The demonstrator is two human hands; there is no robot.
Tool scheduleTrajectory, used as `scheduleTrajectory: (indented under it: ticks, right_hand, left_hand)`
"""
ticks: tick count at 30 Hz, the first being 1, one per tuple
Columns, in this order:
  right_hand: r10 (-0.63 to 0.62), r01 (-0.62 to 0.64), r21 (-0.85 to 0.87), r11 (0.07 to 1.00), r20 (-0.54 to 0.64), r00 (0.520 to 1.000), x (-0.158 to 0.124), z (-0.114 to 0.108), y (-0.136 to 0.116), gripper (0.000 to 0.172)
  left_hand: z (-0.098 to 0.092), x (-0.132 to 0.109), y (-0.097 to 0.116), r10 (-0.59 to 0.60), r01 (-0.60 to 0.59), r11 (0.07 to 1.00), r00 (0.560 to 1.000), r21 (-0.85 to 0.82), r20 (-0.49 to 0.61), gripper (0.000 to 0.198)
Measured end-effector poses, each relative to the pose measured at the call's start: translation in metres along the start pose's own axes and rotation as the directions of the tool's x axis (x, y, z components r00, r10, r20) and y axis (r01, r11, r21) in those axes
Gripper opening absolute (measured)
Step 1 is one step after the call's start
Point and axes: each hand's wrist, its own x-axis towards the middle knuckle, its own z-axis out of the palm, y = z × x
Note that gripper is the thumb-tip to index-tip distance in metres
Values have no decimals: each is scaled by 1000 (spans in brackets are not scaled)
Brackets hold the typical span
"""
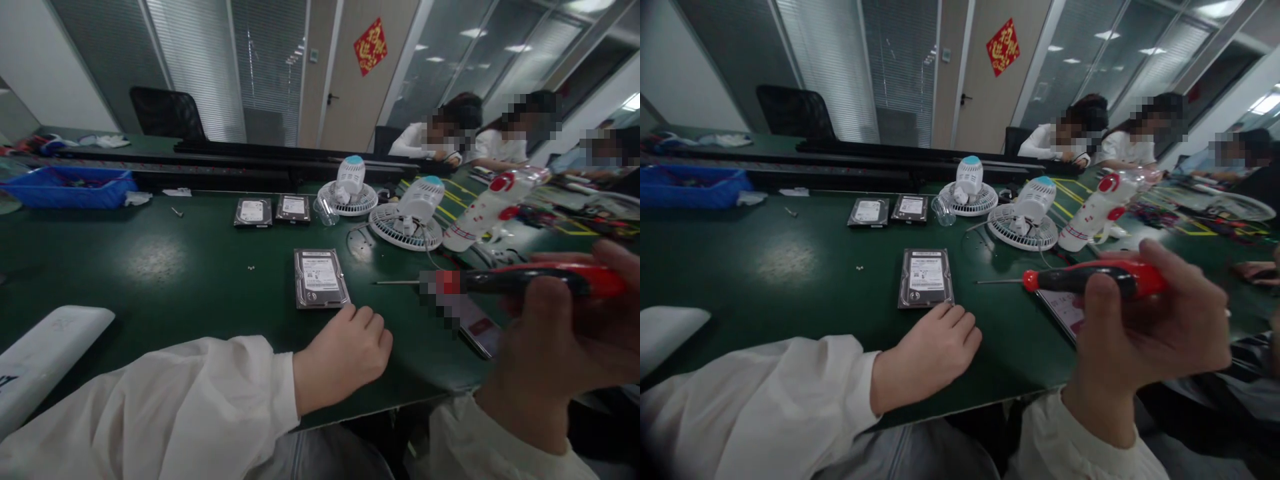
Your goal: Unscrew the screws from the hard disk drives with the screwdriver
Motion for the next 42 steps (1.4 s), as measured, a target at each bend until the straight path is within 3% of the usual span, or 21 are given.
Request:
scheduleTrajectory:
  ticks: [1,3,8,12,24,29,35,42]
  right_hand:
    - [-81,82,41,996,-20,997,-7,-6,-2,47]
    - [-94,96,63,993,-28,995,-21,-16,-7,40]
    - [209,-208,37,978,-41,977,-59,-33,-15,38]
    - [257,-254,53,966,-62,965,-76,-36,-15,36]
    - [334,-329,73,942,-75,940,-81,-36,-10,33]
    - [381,-373,110,921,-65,922,-82,-37,-10,31]
    - [371,-357,167,919,-56,927,-81,-36,-10,28]
    - [381,-363,177,915,-79,921,-81,-35,-11,28]
  left_hand:
    - [-3,1,-4,-34,34,999,999,32,-2,13]
    - [-5,2,-13,-109,109,990,994,85,-7,13]
    - [2,5,-31,-156,152,983,987,103,32,12]
    - [5,9,-36,-152,142,983,985,116,82,16]
    - [3,18,-41,-158,130,982,965,140,211,20]
    - [7,19,-44,-123,96,986,970,136,210,20]
    - [14,20,-48,-85,58,990,972,129,218,21]
    - [7,27,-47,-98,59,988,955,146,278,22]
